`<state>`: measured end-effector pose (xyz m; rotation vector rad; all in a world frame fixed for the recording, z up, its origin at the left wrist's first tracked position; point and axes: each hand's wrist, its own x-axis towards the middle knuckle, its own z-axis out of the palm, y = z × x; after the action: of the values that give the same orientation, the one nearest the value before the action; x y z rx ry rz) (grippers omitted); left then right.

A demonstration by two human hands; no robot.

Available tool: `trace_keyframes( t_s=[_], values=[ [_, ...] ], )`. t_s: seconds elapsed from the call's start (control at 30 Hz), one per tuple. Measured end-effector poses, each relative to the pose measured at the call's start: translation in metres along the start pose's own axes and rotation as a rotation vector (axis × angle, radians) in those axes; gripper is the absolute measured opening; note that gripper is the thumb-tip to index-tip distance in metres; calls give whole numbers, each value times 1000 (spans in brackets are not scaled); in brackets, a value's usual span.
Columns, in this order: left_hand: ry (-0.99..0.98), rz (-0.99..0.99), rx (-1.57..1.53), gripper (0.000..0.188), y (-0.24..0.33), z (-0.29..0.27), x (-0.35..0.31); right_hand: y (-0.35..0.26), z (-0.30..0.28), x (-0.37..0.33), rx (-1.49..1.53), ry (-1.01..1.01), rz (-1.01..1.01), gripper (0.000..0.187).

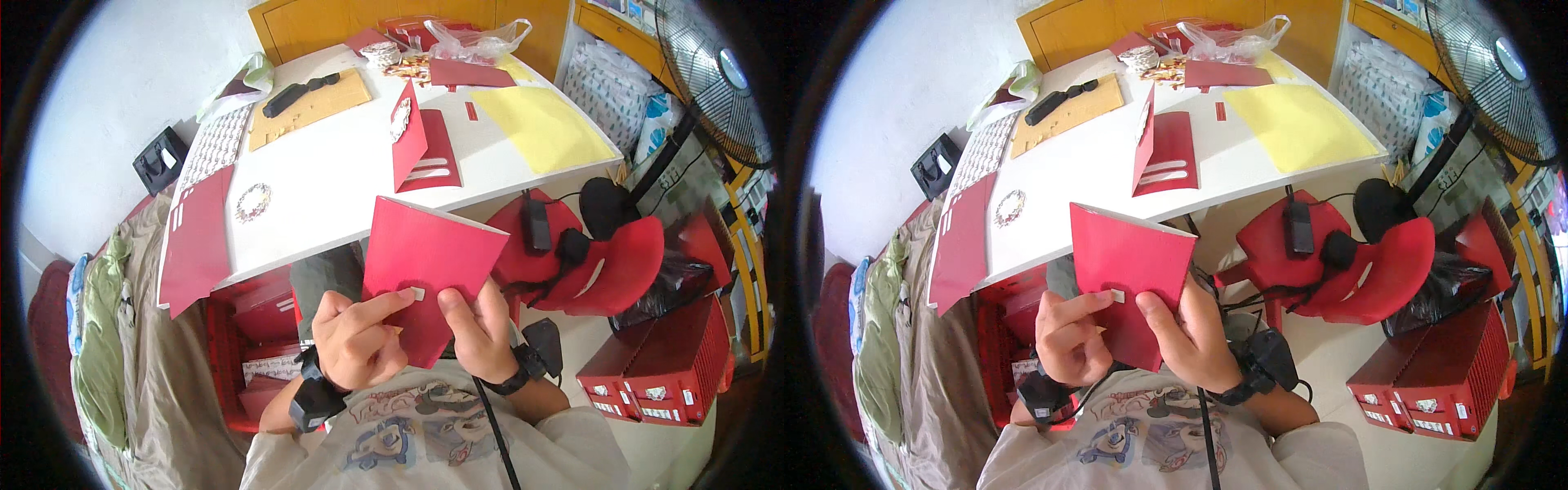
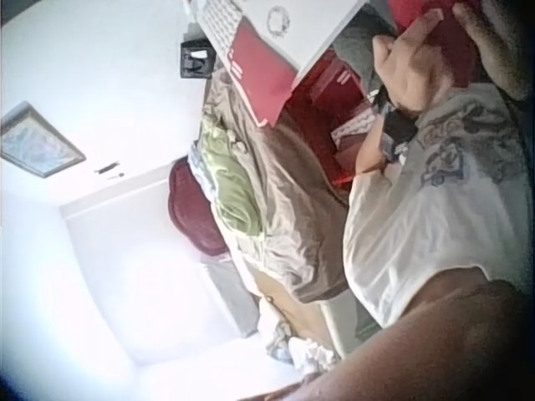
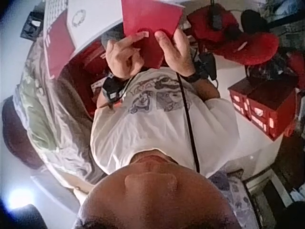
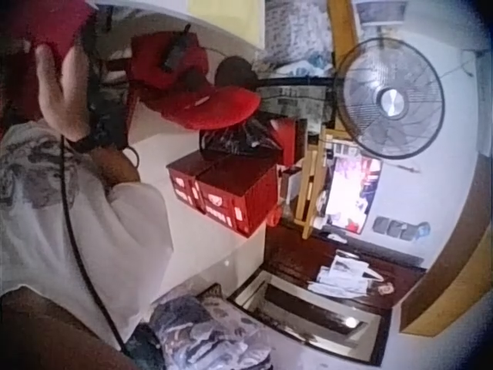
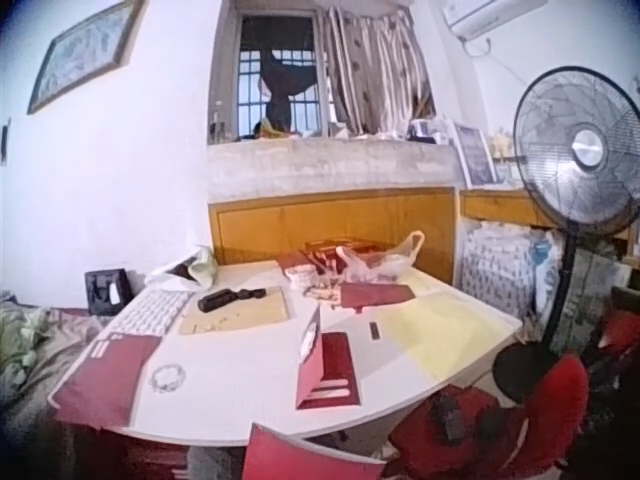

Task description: The person is assembling greeting cards by attaching decorative white paper cutouts to red cardstock bases.

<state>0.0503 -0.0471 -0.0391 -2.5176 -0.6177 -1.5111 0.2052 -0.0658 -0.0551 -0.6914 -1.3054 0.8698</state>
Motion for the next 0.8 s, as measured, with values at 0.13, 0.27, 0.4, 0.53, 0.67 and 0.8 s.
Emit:
trace_keyframes(
  t_s=[0.13,0.27,0.4,0.53,0.67,0.8],
  values=[
    [119,-102,-150,26,-8,6,-3,5,-6,5,6,35,53,25],
    [-44,-213,-99,10,-24,-10,20,4,-19,13,84,40,108,25],
    [61,-317,-21,21,-72,5,72,12,-35,32,183,223,108,29],
    [50,-425,27,13,-139,33,110,37,-75,68,174,528,-6,40],
    [-17,-393,28,9,-214,71,147,27,-112,90,176,655,-39,37],
    [-341,-483,-139,12,-295,123,174,35,-131,94,148,727,-9,37]
  ],
)
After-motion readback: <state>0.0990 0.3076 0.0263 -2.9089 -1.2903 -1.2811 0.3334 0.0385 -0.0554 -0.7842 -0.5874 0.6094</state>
